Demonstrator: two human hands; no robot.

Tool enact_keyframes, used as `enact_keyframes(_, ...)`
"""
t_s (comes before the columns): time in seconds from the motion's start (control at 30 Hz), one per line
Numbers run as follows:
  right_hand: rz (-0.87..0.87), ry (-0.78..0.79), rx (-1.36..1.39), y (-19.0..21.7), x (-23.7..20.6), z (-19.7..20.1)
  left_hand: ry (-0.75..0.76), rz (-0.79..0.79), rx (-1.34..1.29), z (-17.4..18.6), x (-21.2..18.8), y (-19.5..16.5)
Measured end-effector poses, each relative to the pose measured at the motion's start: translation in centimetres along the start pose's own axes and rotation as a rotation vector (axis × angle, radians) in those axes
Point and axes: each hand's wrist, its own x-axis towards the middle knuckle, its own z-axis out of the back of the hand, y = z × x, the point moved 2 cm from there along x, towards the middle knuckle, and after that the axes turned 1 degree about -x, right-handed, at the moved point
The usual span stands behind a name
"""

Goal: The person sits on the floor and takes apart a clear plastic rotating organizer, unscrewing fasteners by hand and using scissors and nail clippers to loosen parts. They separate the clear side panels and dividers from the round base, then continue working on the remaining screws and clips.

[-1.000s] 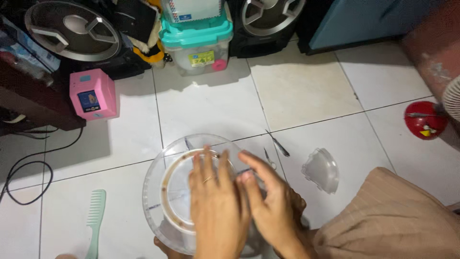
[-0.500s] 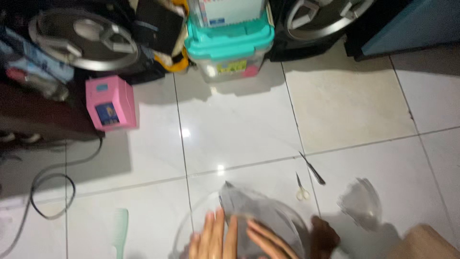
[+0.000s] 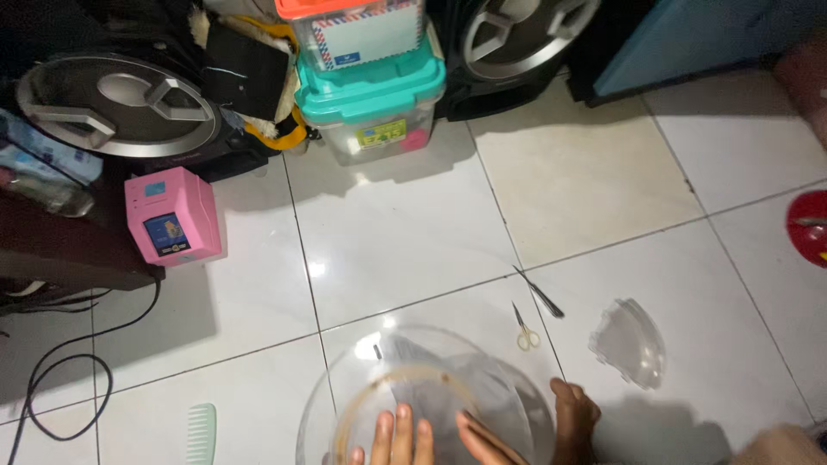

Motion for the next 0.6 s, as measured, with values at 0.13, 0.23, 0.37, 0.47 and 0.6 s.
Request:
enact_keyframes(0.13,0.551,0.266,-0.091,7.9,2.2,8.2,0.181,0.236,-0.206,7.0,6.0,0.7)
enact_keyframes(0.23,-0.095,0.418,0.571,13.9,0.4,9.8,0.512,0.358,-0.477,13.7,8.8,0.7)
enact_keyframes(0.37,-0.354,0.373,0.817,17.1,-2.0,10.6,0.589,0.318,-0.641,17.4,11.2,1.7)
enact_keyframes(0.47,-0.493,0.371,0.903,18.2,-3.7,10.6,0.556,0.357,-0.631,19.9,12.7,2.2)
enact_keyframes(0.6,-0.414,0.285,0.909,18.9,-4.3,11.4,0.632,0.635,-0.913,22.1,14.7,2.2)
